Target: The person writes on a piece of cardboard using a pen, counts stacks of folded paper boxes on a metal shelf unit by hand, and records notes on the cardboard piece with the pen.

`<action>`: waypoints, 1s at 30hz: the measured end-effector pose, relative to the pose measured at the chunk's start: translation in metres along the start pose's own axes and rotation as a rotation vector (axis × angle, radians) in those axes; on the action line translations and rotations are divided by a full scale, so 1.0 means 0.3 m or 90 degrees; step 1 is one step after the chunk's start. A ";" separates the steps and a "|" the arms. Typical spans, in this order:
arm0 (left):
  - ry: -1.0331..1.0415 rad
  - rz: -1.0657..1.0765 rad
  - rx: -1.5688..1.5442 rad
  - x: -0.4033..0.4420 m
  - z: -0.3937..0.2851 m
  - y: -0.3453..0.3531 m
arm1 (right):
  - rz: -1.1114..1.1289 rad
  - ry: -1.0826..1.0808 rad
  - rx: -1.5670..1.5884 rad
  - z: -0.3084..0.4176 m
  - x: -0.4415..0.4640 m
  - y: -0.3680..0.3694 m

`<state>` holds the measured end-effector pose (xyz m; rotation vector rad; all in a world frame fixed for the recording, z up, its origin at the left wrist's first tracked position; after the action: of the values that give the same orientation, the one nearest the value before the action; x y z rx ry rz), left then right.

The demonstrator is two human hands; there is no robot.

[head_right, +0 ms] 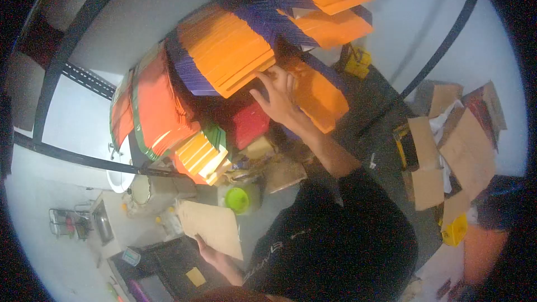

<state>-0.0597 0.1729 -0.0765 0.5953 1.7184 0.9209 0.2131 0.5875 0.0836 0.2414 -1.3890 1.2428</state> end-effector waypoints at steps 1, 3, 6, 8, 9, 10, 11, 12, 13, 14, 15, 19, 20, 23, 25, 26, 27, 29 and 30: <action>0.004 -0.004 0.012 0.009 0.017 0.018 | -0.035 -0.018 0.003 -0.007 0.000 -0.010; 0.011 -0.016 0.036 0.014 0.048 0.053 | -0.101 -0.050 0.010 -0.016 0.000 -0.033; -0.015 -0.034 0.046 0.054 0.094 0.057 | -0.071 -0.103 0.082 -0.030 0.037 -0.030; -0.008 -0.057 0.047 0.068 0.113 0.065 | -0.065 -0.074 0.092 -0.041 0.045 -0.026; -0.005 -0.069 0.047 0.071 0.121 0.068 | -0.062 -0.060 0.096 -0.043 0.048 -0.023; -0.004 -0.063 0.050 0.079 0.127 0.070 | -0.050 -0.058 0.081 -0.042 0.056 -0.022; -0.004 -0.058 0.052 0.089 0.131 0.068 | -0.038 -0.056 0.066 -0.040 0.065 -0.022; -0.003 -0.052 0.055 0.093 0.137 0.075 | -0.026 -0.053 0.050 -0.037 0.074 -0.024; -0.001 -0.057 0.060 0.095 0.139 0.079 | 0.002 -0.049 0.047 -0.032 0.084 -0.023; 0.001 -0.061 0.065 0.102 0.142 0.085 | 0.030 -0.045 0.044 -0.027 0.096 -0.024; 0.003 -0.065 0.070 0.106 0.146 0.096 | 0.058 -0.041 0.040 -0.025 0.100 -0.017; 0.023 -0.067 0.110 0.110 0.156 0.134 | -0.028 -0.069 0.016 -0.028 0.113 -0.033; 0.014 -0.050 0.076 0.113 0.163 0.146 | -0.040 -0.088 0.001 -0.022 0.128 -0.044; -0.002 -0.024 0.044 0.120 0.176 0.171 | -0.037 -0.119 0.016 -0.032 0.156 -0.034; 0.010 -0.042 0.067 0.120 0.178 0.178 | -0.040 -0.111 0.040 -0.045 0.165 -0.028; 0.027 -0.062 0.090 0.118 0.176 0.180 | -0.052 -0.098 0.049 -0.050 0.170 -0.026; 0.043 -0.083 0.112 0.117 0.173 0.178 | -0.063 -0.086 0.060 -0.053 0.177 -0.026; 0.029 -0.055 0.079 0.130 0.178 0.171 | -0.038 -0.096 0.031 -0.038 0.205 -0.029; 0.021 -0.042 0.063 0.136 0.177 0.164 | -0.025 -0.101 0.017 -0.032 0.215 -0.030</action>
<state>-0.0251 0.2481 -0.0677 0.5885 1.8100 0.8072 0.2074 0.6238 0.1383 0.3911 -1.4963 1.2306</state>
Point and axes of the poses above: each hand's wrist, its own x-axis towards the middle knuckle, its own y-axis out of the palm, z = x × y, the point moved 8 cm from there along x, towards the middle knuckle, and after that the axes turned 13 degrees about -y, right-handed, at the moved point
